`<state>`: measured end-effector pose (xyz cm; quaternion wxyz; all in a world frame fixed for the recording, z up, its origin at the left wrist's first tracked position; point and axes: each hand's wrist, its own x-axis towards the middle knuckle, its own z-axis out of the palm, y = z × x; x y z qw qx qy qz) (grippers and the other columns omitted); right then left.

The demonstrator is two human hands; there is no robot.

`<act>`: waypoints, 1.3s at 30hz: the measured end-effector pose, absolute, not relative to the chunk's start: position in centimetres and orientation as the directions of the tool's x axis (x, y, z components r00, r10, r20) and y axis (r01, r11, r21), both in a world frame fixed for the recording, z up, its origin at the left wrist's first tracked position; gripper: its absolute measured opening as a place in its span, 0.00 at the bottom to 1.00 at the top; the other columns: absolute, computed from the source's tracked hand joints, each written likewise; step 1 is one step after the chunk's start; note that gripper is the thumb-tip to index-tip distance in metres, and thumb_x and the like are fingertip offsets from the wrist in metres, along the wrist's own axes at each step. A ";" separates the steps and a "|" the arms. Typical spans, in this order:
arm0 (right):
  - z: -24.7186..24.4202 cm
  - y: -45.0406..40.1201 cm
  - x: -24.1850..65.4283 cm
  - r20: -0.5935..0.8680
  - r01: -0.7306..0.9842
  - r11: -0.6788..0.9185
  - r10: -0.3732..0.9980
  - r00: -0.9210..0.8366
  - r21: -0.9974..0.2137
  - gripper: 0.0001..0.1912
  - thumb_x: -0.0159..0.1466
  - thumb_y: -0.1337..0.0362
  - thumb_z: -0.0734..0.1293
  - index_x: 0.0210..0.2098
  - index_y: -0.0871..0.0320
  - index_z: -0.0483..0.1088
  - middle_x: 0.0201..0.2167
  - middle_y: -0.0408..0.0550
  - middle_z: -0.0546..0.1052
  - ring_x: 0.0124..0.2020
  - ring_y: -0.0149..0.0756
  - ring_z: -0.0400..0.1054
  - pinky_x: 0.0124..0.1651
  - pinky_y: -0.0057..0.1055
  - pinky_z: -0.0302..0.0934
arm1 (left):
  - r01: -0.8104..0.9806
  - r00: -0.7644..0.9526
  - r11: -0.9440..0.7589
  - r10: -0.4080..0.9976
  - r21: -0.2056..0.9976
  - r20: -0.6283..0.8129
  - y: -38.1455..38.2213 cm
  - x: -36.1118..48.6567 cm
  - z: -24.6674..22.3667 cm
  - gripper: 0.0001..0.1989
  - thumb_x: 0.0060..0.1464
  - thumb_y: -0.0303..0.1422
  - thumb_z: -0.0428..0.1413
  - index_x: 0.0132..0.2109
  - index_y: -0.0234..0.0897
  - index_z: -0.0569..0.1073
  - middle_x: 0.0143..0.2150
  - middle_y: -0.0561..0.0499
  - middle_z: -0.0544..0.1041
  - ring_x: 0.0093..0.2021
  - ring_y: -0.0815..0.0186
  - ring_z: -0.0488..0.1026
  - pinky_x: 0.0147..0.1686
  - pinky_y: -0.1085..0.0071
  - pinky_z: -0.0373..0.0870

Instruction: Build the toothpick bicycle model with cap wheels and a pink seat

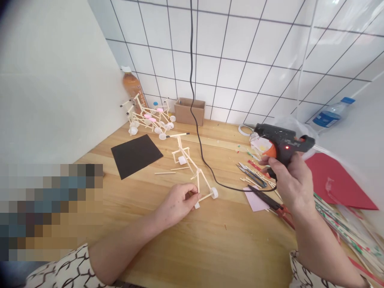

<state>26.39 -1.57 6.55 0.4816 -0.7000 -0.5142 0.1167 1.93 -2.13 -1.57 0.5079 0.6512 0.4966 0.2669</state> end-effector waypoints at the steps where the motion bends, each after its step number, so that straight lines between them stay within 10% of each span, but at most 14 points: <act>1: 6.6 -1.7 26.2 0.347 0.539 0.075 0.837 0.423 -0.839 0.07 0.56 0.62 0.65 0.35 0.56 0.66 0.27 0.43 0.75 0.23 0.33 0.68 0.27 0.30 0.62 | 0.378 0.363 0.008 0.918 0.926 -0.157 -2.1 1.9 -1.6 0.09 0.50 0.34 0.49 0.25 0.36 0.66 0.22 0.52 0.72 0.24 0.68 0.70 0.24 0.74 0.61; 8: 7.0 -3.8 25.9 0.485 0.530 0.203 0.736 0.472 -0.824 0.15 0.48 0.64 0.73 0.36 0.57 0.74 0.32 0.48 0.79 0.30 0.37 0.73 0.32 0.31 0.66 | 0.367 0.365 0.021 0.916 0.930 -0.164 -2.1 1.8 -1.8 0.09 0.51 0.34 0.49 0.26 0.36 0.67 0.24 0.52 0.73 0.23 0.68 0.70 0.24 0.74 0.62; 33: 2.2 -2.8 26.3 -0.148 0.260 -0.202 0.966 0.212 -0.944 0.15 0.54 0.53 0.68 0.26 0.58 0.63 0.18 0.37 0.64 0.17 0.25 0.57 0.18 0.22 0.51 | 0.387 0.365 0.035 0.912 0.921 -0.188 -2.2 1.9 -1.4 0.10 0.52 0.35 0.50 0.26 0.36 0.67 0.22 0.53 0.71 0.24 0.68 0.70 0.25 0.74 0.64; 39: 0.7 0.5 25.4 -0.177 0.470 -0.233 0.971 0.161 -0.851 0.11 0.59 0.55 0.59 0.29 0.57 0.60 0.21 0.41 0.67 0.18 0.28 0.62 0.21 0.26 0.59 | 0.379 0.364 0.030 0.914 0.925 -0.179 -2.2 1.9 -1.6 0.10 0.51 0.35 0.50 0.26 0.36 0.67 0.23 0.53 0.72 0.24 0.68 0.70 0.26 0.74 0.64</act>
